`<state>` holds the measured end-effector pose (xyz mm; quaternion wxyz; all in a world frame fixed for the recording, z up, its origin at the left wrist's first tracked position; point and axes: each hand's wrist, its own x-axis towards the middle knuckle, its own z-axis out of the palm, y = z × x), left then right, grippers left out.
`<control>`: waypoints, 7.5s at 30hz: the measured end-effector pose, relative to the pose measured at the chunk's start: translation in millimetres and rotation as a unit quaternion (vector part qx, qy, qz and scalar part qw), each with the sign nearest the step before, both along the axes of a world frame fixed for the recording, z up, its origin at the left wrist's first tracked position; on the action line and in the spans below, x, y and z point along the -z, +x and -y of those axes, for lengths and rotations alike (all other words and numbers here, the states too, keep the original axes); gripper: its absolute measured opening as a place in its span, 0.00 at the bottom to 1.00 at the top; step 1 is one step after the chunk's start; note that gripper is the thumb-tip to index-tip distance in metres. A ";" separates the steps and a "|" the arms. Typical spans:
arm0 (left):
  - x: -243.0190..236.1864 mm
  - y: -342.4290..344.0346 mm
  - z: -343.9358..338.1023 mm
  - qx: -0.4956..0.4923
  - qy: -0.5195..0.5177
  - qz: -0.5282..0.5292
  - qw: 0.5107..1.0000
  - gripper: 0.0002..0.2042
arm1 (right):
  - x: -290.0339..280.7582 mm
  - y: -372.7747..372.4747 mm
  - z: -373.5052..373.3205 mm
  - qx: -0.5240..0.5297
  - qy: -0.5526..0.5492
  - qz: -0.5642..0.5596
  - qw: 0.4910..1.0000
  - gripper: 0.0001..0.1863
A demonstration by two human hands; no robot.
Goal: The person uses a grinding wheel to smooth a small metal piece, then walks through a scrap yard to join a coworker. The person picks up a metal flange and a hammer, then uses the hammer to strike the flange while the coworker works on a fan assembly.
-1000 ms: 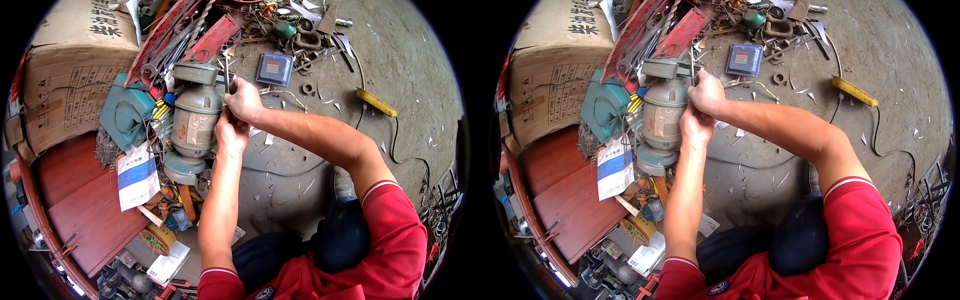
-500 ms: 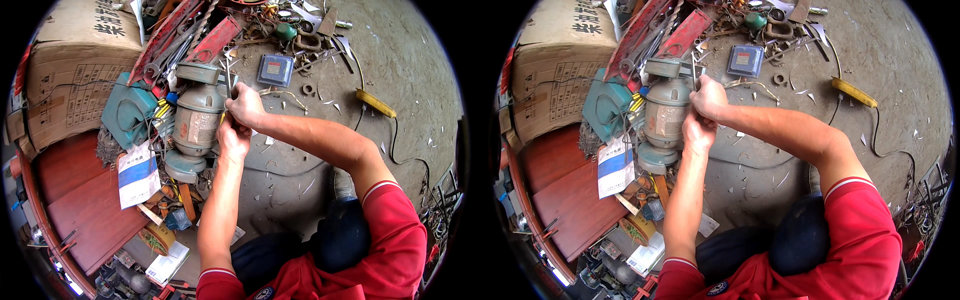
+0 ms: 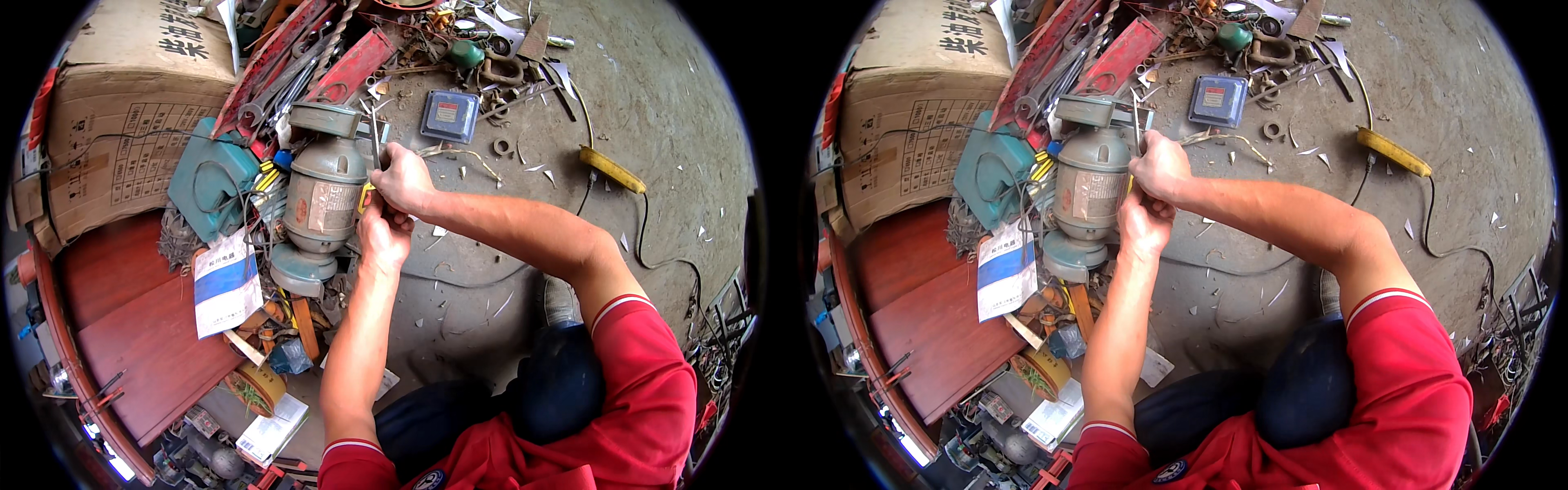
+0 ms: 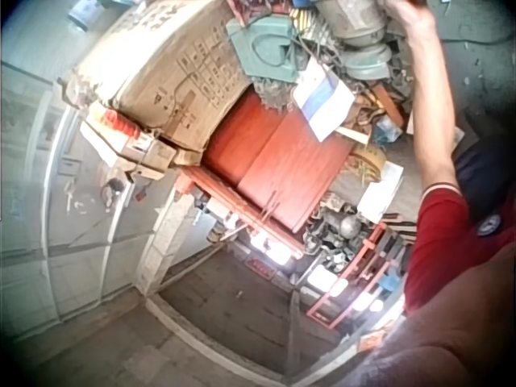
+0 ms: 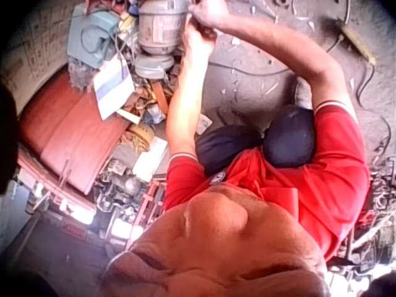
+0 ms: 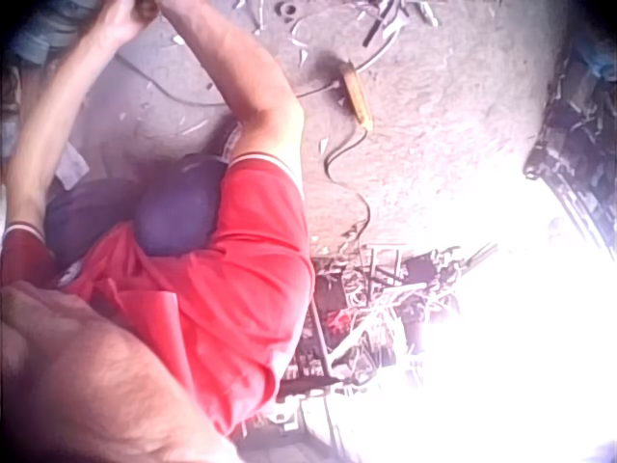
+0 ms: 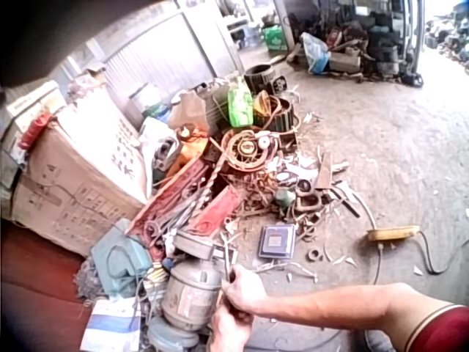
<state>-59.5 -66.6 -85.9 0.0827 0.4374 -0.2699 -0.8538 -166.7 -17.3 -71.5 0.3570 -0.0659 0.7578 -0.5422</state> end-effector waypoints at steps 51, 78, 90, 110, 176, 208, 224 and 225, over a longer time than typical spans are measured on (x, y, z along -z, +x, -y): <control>-14.9 41.7 -35.6 0.112 -0.309 0.085 0.940 0.14 | 9.3 20.2 -54.5 -0.005 -0.191 0.193 0.962 0.07; 28.1 -45.2 17.1 -0.065 0.027 -0.018 0.997 0.11 | 21.3 -33.7 23.6 0.033 0.022 -0.059 0.997 0.11; 17.3 -28.7 11.2 -0.046 0.004 -0.019 0.999 0.09 | 19.3 -19.6 17.3 0.014 0.015 -0.002 1.000 0.13; 6.0 5.9 -5.9 -0.026 0.030 0.005 0.999 0.08 | 9.6 6.7 1.0 -0.007 0.016 -0.054 0.998 0.11; 16.6 -24.7 14.0 -0.023 -0.005 -0.029 0.999 0.10 | 21.1 -10.4 21.2 0.053 0.000 -0.053 0.997 0.13; -1.3 26.0 -9.0 0.003 0.039 -0.006 0.999 0.10 | -2.2 18.9 -5.0 -0.038 0.025 -0.010 0.999 0.12; -35.8 86.5 -56.4 0.228 -0.643 0.076 0.728 0.13 | -16.3 62.0 -76.8 -0.034 -0.239 0.260 0.935 0.05; -44.1 88.5 -54.8 0.234 -0.697 0.046 0.676 0.12 | -27.1 63.1 -81.1 -0.030 -0.262 0.288 0.920 0.04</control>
